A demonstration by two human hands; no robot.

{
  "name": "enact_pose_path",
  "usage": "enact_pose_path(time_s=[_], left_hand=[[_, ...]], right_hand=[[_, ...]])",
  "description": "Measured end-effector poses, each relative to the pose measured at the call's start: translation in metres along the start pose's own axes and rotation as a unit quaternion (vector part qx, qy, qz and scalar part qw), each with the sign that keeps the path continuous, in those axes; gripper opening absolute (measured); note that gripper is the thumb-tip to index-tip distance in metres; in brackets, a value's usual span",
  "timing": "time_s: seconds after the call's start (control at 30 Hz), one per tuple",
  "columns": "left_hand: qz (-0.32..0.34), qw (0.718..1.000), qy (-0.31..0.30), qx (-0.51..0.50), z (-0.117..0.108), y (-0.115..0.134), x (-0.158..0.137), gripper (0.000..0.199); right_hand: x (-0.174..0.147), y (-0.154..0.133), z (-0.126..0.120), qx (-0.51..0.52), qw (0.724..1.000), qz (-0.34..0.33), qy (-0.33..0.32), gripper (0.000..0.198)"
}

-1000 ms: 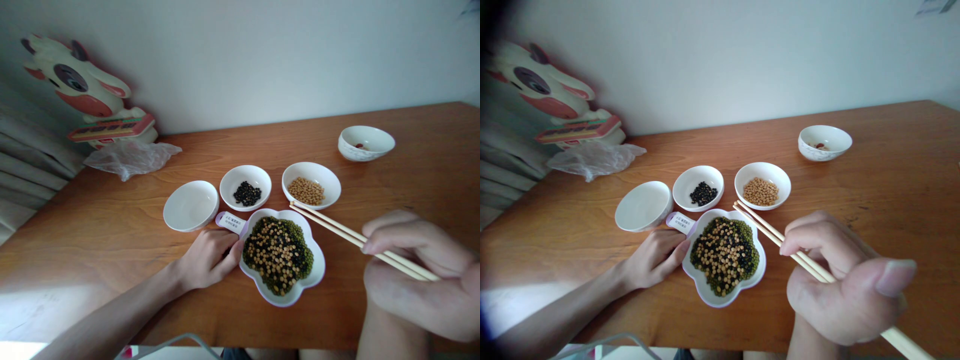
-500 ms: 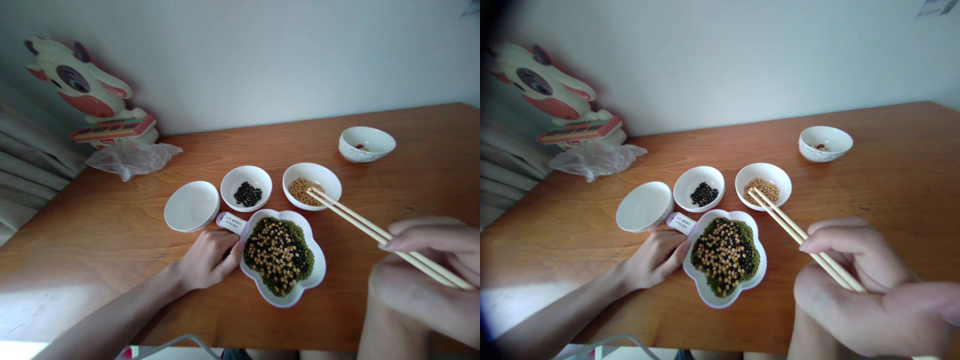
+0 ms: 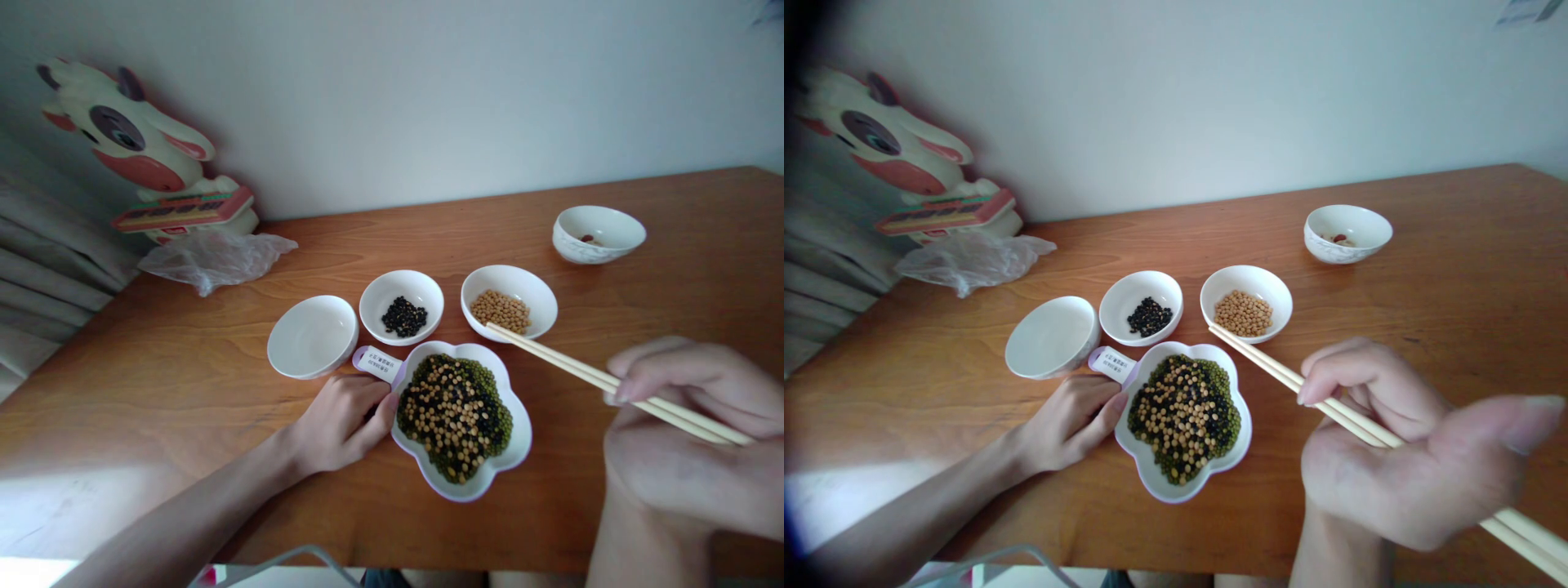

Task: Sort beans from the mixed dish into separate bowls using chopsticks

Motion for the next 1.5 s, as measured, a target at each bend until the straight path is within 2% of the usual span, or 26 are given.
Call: enact_pose_path(time_s=[0.03, 0.1, 0.13, 0.2, 0.33, 0.47, 0.77, 1.23, 1.5], left_hand=[[0.002, 1.0, 0.001, 0.0, 0.0, 0.0, 0.0, 0.038], [0.003, 1.0, 0.002, 0.0, 0.0, 0.0, -0.001, 0.037], [0.003, 1.0, 0.001, 0.001, 0.001, -0.001, -0.001, 0.037], [0.003, 1.0, 0.001, 0.002, 0.001, -0.001, -0.001, 0.036], [0.001, 1.0, -0.004, -0.003, -0.002, 0.0, 0.0, 0.037], [-0.001, 1.0, -0.008, -0.011, -0.005, 0.003, 0.001, 0.037], [-0.003, 1.0, -0.012, -0.011, 0.003, 0.003, 0.002, 0.035], [-0.003, 1.0, -0.009, -0.005, 0.004, 0.004, 0.003, 0.036], [-0.003, 1.0, -0.007, -0.007, 0.004, 0.004, 0.002, 0.036]], right_hand=[[0.004, -0.008, -0.001, 0.009, 1.0, -0.029, 0.007, 0.072], [0.007, -0.005, 0.013, -0.039, 0.995, 0.029, -0.085, 0.077], [0.005, -0.001, 0.02, -0.062, 0.985, 0.074, -0.143, 0.08], [-0.001, 0.001, 0.028, -0.071, 0.966, 0.13, -0.213, 0.085], [-0.005, -0.007, 0.032, -0.033, 0.961, 0.162, -0.224, 0.082], [-0.012, -0.002, 0.039, -0.011, 0.942, 0.212, -0.261, 0.076], [-0.016, 0.007, 0.035, -0.009, 0.942, 0.22, -0.252, 0.067], [-0.016, 0.008, 0.038, 0.001, 0.937, 0.242, -0.251, 0.068], [-0.016, 0.007, 0.037, -0.009, 0.945, 0.215, -0.246, 0.07]])
Point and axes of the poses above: each hand's wrist, its own x-axis towards the middle knuckle, its own z-axis out of the palm, y = z × x, the point moved 8 cm from there along x, towards the middle knuckle, and after that the axes turned 15 degrees about x, right-handed, at the moved point
